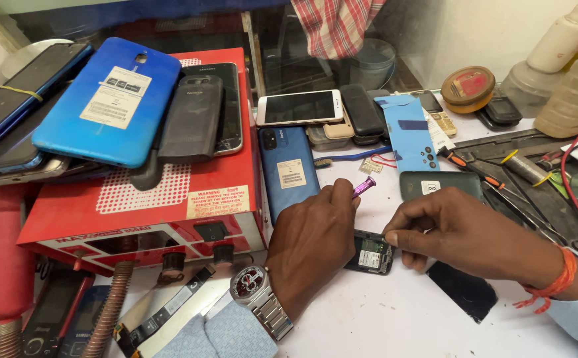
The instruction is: The person disassembles a black feature phone using a small screwdriver, removes the keypad, and inspects the internal components. The person then reassembles the phone by placing the keypad back and securing it with screws.
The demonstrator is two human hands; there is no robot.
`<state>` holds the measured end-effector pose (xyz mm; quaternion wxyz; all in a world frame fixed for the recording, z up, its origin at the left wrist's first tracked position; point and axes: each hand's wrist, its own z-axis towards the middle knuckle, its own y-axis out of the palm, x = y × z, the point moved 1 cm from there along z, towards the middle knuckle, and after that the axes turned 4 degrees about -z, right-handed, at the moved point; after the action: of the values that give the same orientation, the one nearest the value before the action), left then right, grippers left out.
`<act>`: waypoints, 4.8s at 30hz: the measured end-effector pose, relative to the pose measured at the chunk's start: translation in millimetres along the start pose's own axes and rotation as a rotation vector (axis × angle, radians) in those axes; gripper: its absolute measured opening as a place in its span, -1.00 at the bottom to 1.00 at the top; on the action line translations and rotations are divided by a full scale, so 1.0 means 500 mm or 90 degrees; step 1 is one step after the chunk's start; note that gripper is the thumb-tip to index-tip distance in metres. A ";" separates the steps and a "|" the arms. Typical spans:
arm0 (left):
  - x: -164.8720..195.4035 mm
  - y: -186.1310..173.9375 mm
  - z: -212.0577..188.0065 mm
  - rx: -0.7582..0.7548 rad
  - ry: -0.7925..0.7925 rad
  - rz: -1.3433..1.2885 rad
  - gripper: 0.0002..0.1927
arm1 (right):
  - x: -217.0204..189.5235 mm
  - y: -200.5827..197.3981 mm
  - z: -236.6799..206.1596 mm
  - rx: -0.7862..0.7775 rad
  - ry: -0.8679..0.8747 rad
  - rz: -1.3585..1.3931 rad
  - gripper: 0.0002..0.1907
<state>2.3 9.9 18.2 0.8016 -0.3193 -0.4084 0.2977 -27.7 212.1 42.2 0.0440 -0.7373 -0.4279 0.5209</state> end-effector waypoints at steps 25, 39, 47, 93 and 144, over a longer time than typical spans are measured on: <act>0.001 0.000 -0.001 -0.003 -0.002 -0.002 -0.80 | -0.012 0.000 -0.007 -0.013 0.018 0.031 -0.73; 0.011 0.001 0.003 -0.010 0.007 0.008 -0.81 | -0.019 0.000 -0.015 0.001 0.000 0.042 -0.73; 0.016 -0.001 0.004 -0.022 -0.009 0.009 -0.80 | 0.004 -0.036 -0.016 -0.029 -0.098 0.072 -0.71; 0.041 -0.020 -0.016 0.086 0.096 -0.214 -0.84 | -0.004 -0.017 -0.071 0.336 -0.436 -0.086 -0.87; 0.050 -0.016 -0.015 -0.062 -0.070 -0.290 -0.81 | -0.017 -0.009 -0.062 0.296 -0.391 -0.027 -0.88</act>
<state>22.7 21.6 32.6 0.8082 -0.2405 -0.5270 0.1065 -6.3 220.9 64.9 0.0903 -0.5082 -0.3069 0.7996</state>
